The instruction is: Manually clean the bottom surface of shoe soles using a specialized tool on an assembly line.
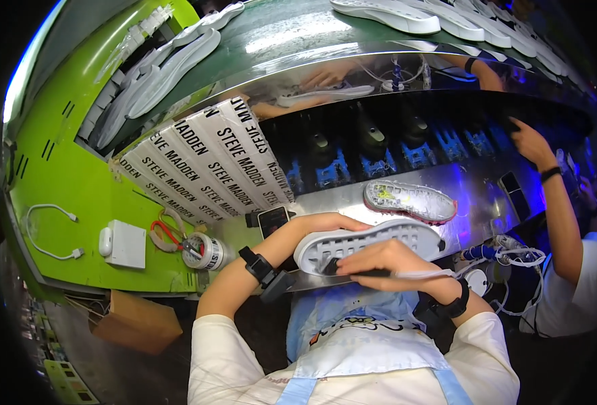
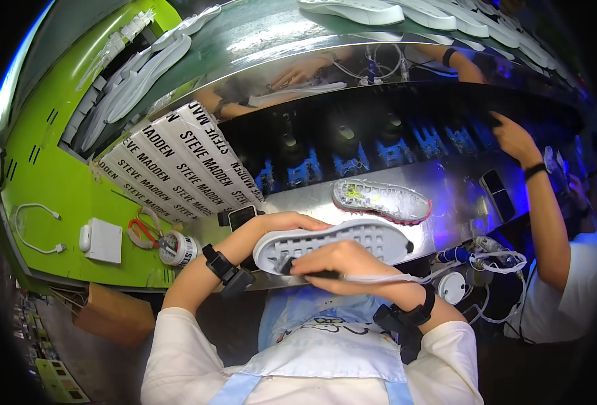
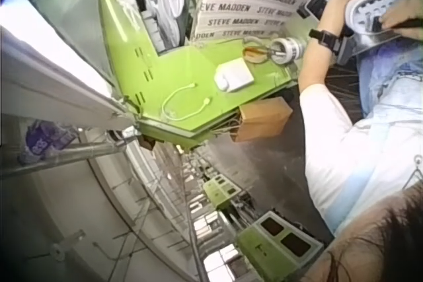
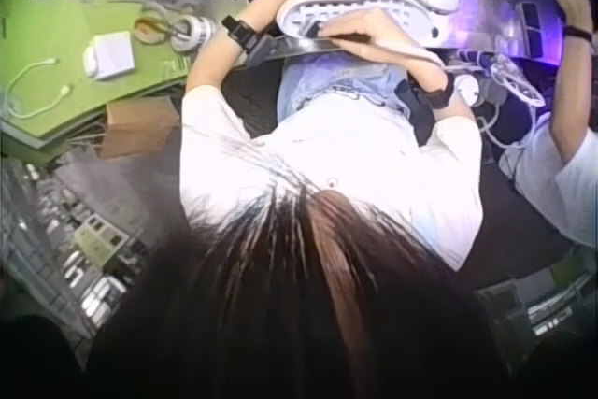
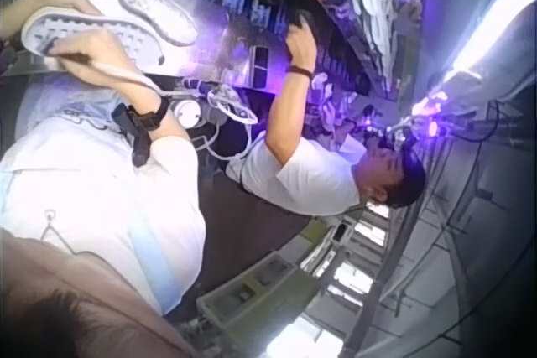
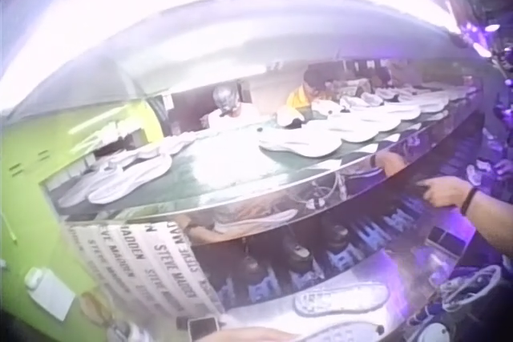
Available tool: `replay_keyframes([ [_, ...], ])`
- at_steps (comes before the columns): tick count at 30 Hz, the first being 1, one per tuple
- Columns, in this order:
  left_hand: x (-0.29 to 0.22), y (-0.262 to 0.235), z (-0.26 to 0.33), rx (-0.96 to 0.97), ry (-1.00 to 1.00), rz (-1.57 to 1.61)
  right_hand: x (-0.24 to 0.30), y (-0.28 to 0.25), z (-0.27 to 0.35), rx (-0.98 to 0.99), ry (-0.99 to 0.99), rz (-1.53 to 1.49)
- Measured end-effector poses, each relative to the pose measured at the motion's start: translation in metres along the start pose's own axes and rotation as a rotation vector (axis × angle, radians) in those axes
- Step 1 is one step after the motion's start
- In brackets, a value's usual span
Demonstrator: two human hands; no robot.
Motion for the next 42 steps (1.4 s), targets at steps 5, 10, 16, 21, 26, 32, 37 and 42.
replay_keyframes([
  [5, 0.019, -0.002, 0.002, 0.024, -0.189, -0.044, 0.006, -0.004, 0.014, 0.096, -0.043, 0.386],
  [10, 0.018, -0.026, 0.005, -0.043, -0.212, 0.002, 0.0, -0.027, 0.046, 0.149, -0.053, 0.426],
  [16, -0.002, 0.026, 0.005, 0.341, 0.841, 1.089, -0.026, -0.066, 0.04, -0.352, 0.375, -0.431],
  [21, 0.016, 0.05, -0.003, 0.202, 0.85, 1.1, -0.059, -0.073, 0.016, -0.5, 0.319, -0.737],
  [26, 0.048, 0.021, -0.014, 0.274, 0.944, 0.976, 0.018, -0.036, 0.009, -0.91, -0.129, 0.572],
  [32, 0.057, -0.025, -0.017, 0.015, 1.105, 1.125, 0.026, -0.021, 0.008, -0.747, -0.221, 0.268],
  [37, -0.009, 0.046, 0.002, 0.373, 0.936, 1.299, 0.018, 0.027, 0.006, -0.373, -0.269, 0.319],
  [42, 0.008, -0.018, 0.006, 0.088, 1.147, 1.155, 0.019, -0.019, -0.002, -0.525, -0.119, 0.407],
])
Point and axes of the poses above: each hand's wrist, its own z-axis away from the middle knuckle, its own y-axis out of the palm, x = y × z, the point moved 9 cm from there along -z, towards the middle knuckle, and after that the axes turned 13 degrees about y, right-handed, at the moved point
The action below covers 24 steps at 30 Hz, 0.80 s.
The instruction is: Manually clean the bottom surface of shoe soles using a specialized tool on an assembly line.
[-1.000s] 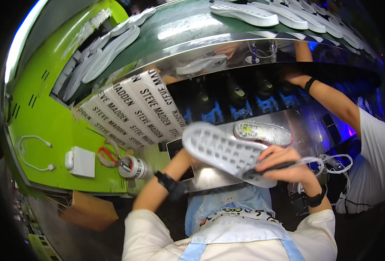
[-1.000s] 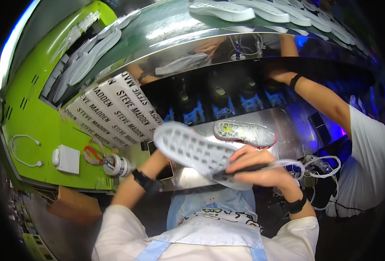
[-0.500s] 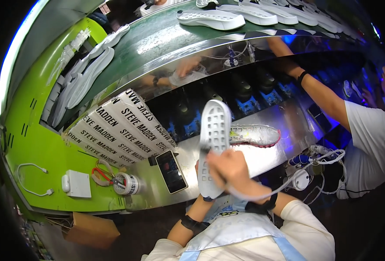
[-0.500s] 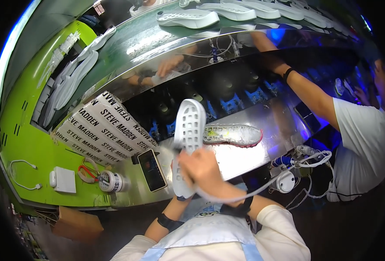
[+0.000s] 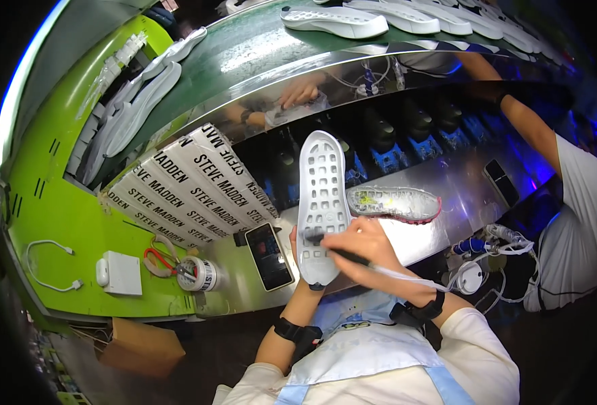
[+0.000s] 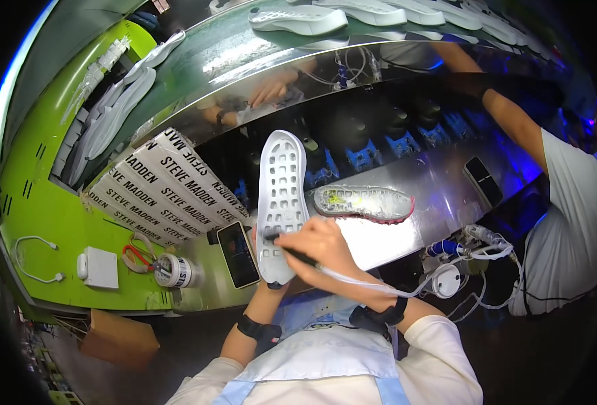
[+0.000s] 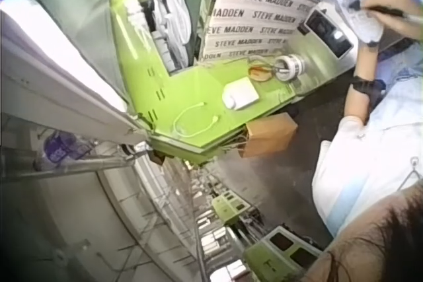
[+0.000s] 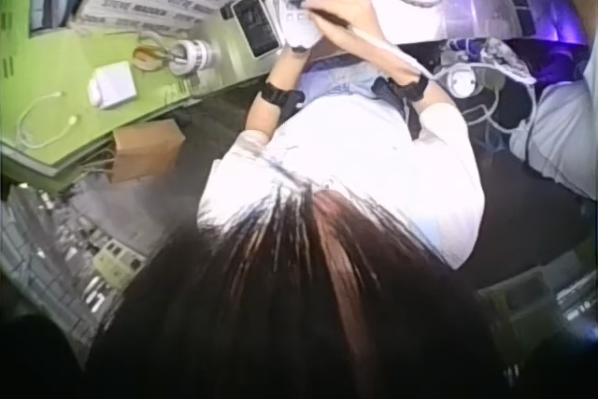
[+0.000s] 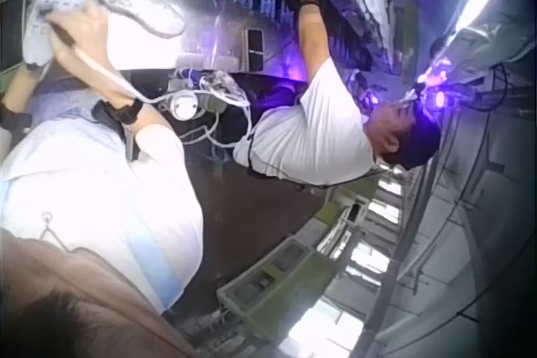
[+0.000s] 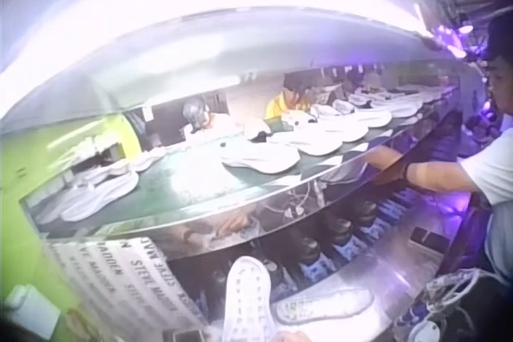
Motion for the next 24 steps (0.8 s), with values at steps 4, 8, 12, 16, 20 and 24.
replay_keyframes([
  [4, 0.031, 0.037, -0.002, 0.083, -0.284, 0.006, 0.008, 0.031, 0.033, 0.318, -0.078, -0.355],
  [8, 0.021, 0.042, -0.006, 0.143, -0.195, -0.203, -0.01, 0.01, 0.014, 0.132, 0.04, -0.278],
  [12, 0.02, 0.038, -0.013, 0.09, -0.265, -0.237, 0.002, 0.025, 0.034, 0.325, 0.0, -0.404],
  [16, 0.031, 0.055, -0.015, 0.231, -0.43, -0.13, -0.045, 0.026, 0.028, 0.334, 0.567, -0.693],
  [20, 0.023, 0.058, -0.023, 0.16, -0.29, -0.353, -0.044, 0.033, 0.039, 0.657, 0.619, -0.605],
  [24, 0.053, 0.079, -0.014, 0.203, -0.593, -0.105, -0.013, 0.008, 0.018, 0.442, 0.096, -0.443],
])
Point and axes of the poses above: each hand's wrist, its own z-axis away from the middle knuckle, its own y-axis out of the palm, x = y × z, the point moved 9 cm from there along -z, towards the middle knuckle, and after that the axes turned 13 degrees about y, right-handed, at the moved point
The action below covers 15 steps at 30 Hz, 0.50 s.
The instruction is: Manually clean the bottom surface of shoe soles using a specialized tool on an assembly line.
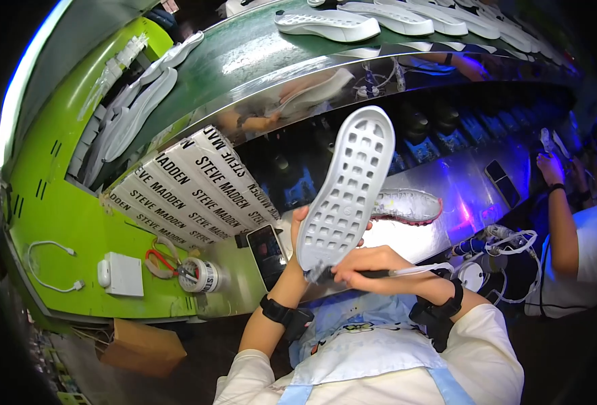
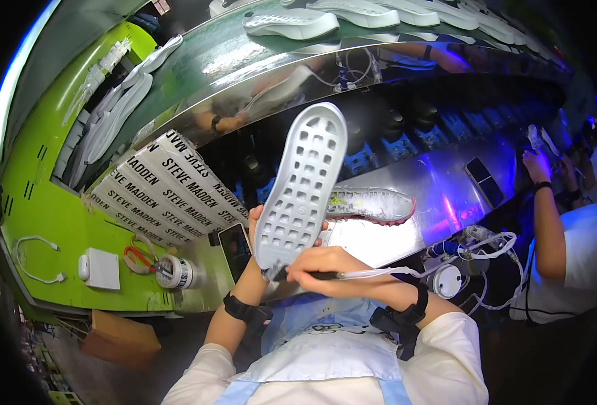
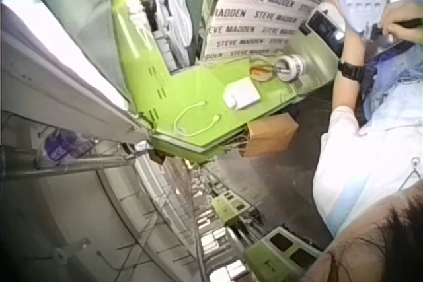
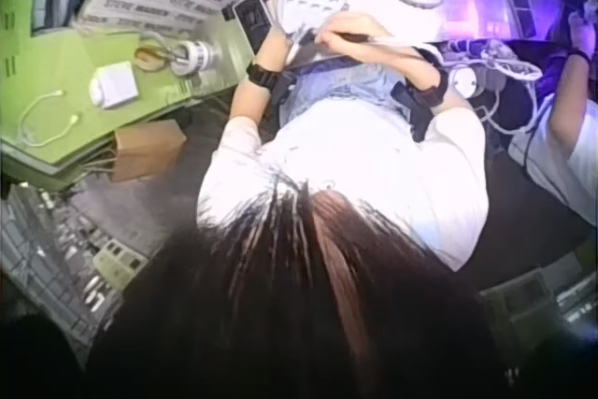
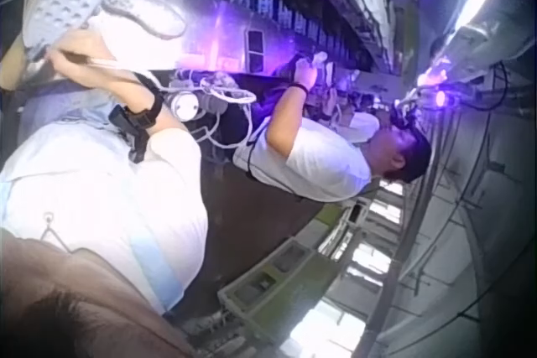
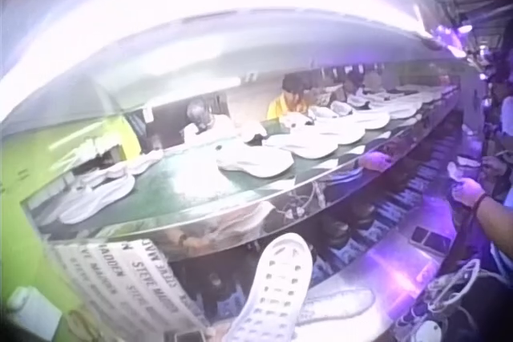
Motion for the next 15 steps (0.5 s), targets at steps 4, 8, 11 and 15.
replay_keyframes([
  [4, 0.001, -0.01, 0.001, -0.152, 0.022, -0.287, 0.004, -0.009, 0.002, 0.137, 0.301, -0.032],
  [8, 0.006, -0.025, -0.001, -0.316, -0.087, -0.387, 0.031, -0.012, 0.0, 0.061, -0.182, 0.152],
  [11, 0.005, -0.031, 0.008, -0.477, -0.159, -0.503, 0.019, -0.025, 0.001, 0.15, 0.089, 0.119],
  [15, 0.007, -0.026, 0.014, -0.591, -0.329, -0.716, 0.004, -0.031, 0.001, 0.113, 0.008, 0.036],
])
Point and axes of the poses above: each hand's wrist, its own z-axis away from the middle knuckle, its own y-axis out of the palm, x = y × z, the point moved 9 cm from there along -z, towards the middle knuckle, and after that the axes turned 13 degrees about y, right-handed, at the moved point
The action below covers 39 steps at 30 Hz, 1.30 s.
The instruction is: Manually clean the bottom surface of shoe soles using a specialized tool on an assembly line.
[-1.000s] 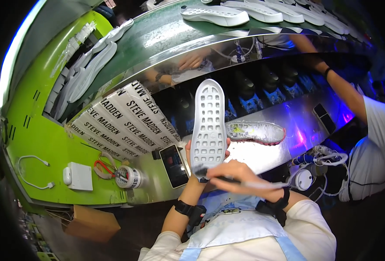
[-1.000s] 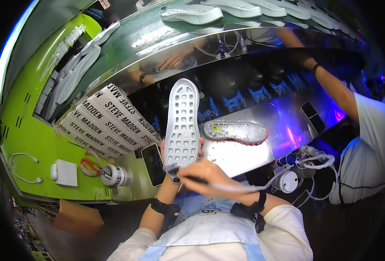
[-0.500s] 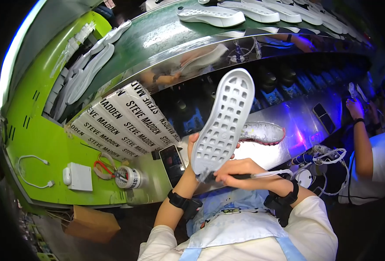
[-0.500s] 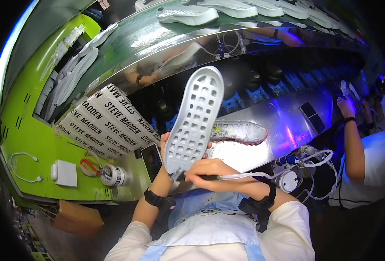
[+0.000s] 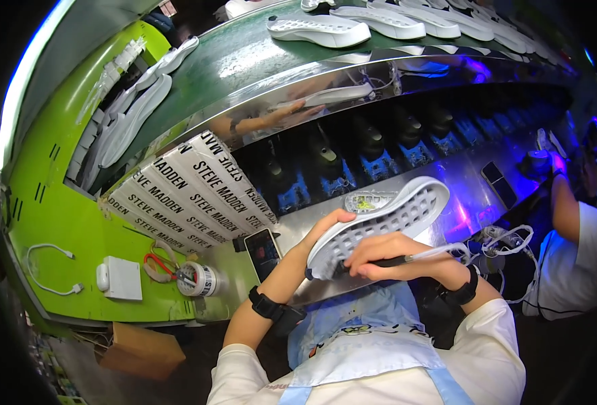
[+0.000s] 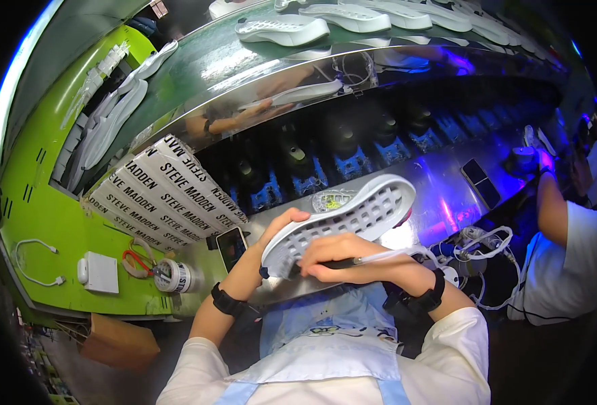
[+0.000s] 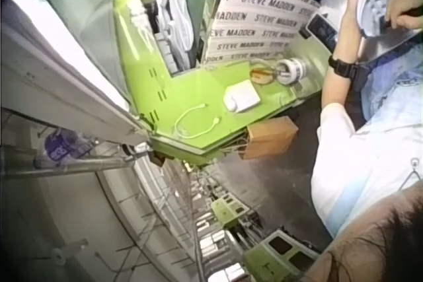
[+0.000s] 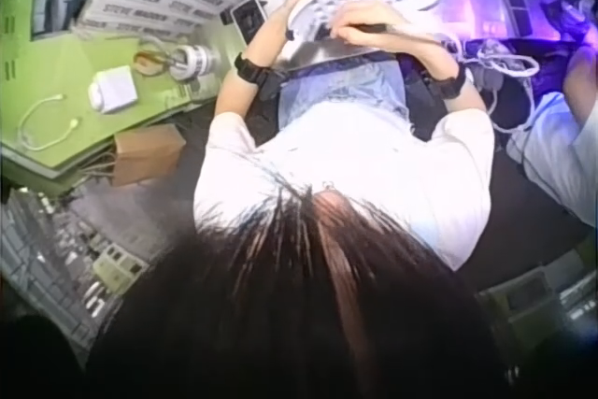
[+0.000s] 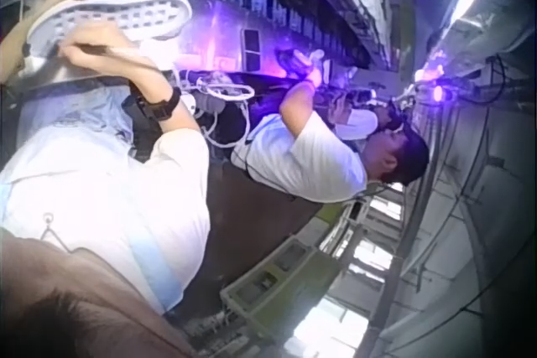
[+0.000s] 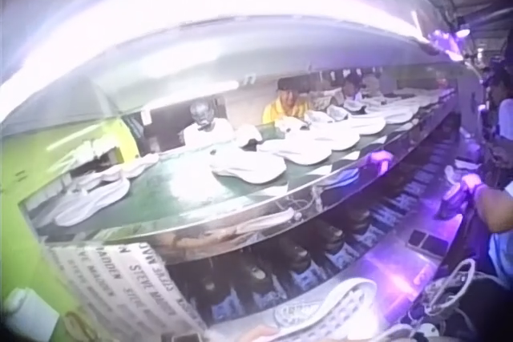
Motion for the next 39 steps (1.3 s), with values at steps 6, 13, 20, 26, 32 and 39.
replay_keyframes([
  [6, -0.008, -0.009, 0.016, -0.103, 0.006, -0.21, -0.029, -0.031, 0.023, -0.021, 0.297, -0.106],
  [13, 0.003, -0.012, 0.014, 0.022, 0.076, -0.314, -0.069, -0.082, 0.054, -0.263, 0.517, 0.071],
  [20, 0.011, 0.026, 0.0, 0.312, 0.421, 0.578, 0.017, -0.111, 0.028, -1.052, -0.105, 0.151],
  [26, 0.007, 0.001, -0.003, 0.216, 0.611, 0.868, 0.023, -0.001, 0.018, -0.925, -0.361, 0.624],
  [32, -0.015, -0.005, 0.007, 0.166, 0.74, 0.522, 0.014, 0.034, 0.036, -0.688, -0.192, 0.215],
  [39, -0.013, -0.012, 0.0, 0.198, 0.696, 0.339, -0.031, 0.035, 0.019, -0.505, 0.336, -0.21],
])
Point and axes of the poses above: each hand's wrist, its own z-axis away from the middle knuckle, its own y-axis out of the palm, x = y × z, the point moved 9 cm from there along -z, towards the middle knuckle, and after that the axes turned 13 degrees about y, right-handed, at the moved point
